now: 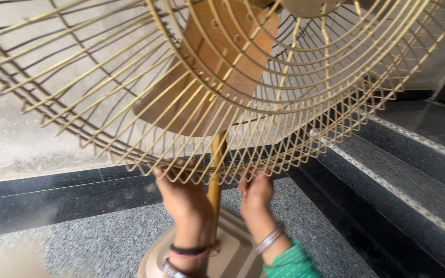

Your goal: The person assembles a standing fan by attaching the front wire cage to the fan head. They align the cage, press it into place, and secure it by fastening a wire tie at the back of the fan.

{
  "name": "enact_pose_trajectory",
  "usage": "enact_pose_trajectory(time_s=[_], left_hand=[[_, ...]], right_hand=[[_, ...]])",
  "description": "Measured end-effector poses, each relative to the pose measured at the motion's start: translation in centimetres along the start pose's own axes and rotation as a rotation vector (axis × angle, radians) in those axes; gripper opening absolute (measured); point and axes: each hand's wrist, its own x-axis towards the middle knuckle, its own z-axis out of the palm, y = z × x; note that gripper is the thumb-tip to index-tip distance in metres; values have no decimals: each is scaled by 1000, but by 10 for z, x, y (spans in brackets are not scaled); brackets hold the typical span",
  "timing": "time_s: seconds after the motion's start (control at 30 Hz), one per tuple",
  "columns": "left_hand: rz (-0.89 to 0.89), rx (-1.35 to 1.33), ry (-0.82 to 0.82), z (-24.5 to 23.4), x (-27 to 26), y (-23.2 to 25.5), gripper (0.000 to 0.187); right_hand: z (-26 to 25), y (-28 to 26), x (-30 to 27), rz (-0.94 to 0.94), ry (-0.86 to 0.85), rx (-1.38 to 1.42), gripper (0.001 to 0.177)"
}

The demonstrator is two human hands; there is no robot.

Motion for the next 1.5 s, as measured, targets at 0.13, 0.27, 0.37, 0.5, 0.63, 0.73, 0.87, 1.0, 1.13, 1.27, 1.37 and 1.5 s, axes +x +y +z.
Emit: enact_pose_trajectory(time_s=[0.13, 0.27, 0.37, 0.5, 0.63, 0.73, 0.87, 1.0, 1.13, 1.27, 1.37, 1.5], left_hand=[[-30, 161, -50, -16, 5, 10, 35], [19, 286, -21, -17, 18, 27, 33], [76, 280, 52, -7, 33, 58, 32], [162, 316, 87, 5, 45, 100, 43], [136, 192, -409, 14, 45, 118, 42], [183, 359, -409, 15, 50, 125, 49], [212, 343, -292, 13, 57, 113, 46], [285, 236, -364, 5, 61, 97, 40], [326, 153, -353, 3, 63, 86, 38], [330, 156, -333, 2, 63, 83, 37], [360, 140, -388, 1, 65, 84, 34], [351, 117, -380, -2, 67, 82, 31]], right_hand=[[-13, 15, -23, 91, 119, -167, 51], [-54, 19, -13, 85, 153, -281, 52], [-88, 27, -5, 281, 148, -293, 53], [-95, 36, -15, 560, 44, -481, 39], [-40, 1, -27, 327, -223, 77, 36], [13, -40, -38, 360, -188, 406, 55], [51, -67, -51, 375, -89, 471, 58], [47, -75, -46, 350, -129, 421, 50], [39, -73, -38, 368, -39, 397, 43], [47, -78, -40, 357, -67, 393, 27], [57, -85, -47, 384, -21, 309, 44], [56, -82, -50, 394, 75, 345, 34]])
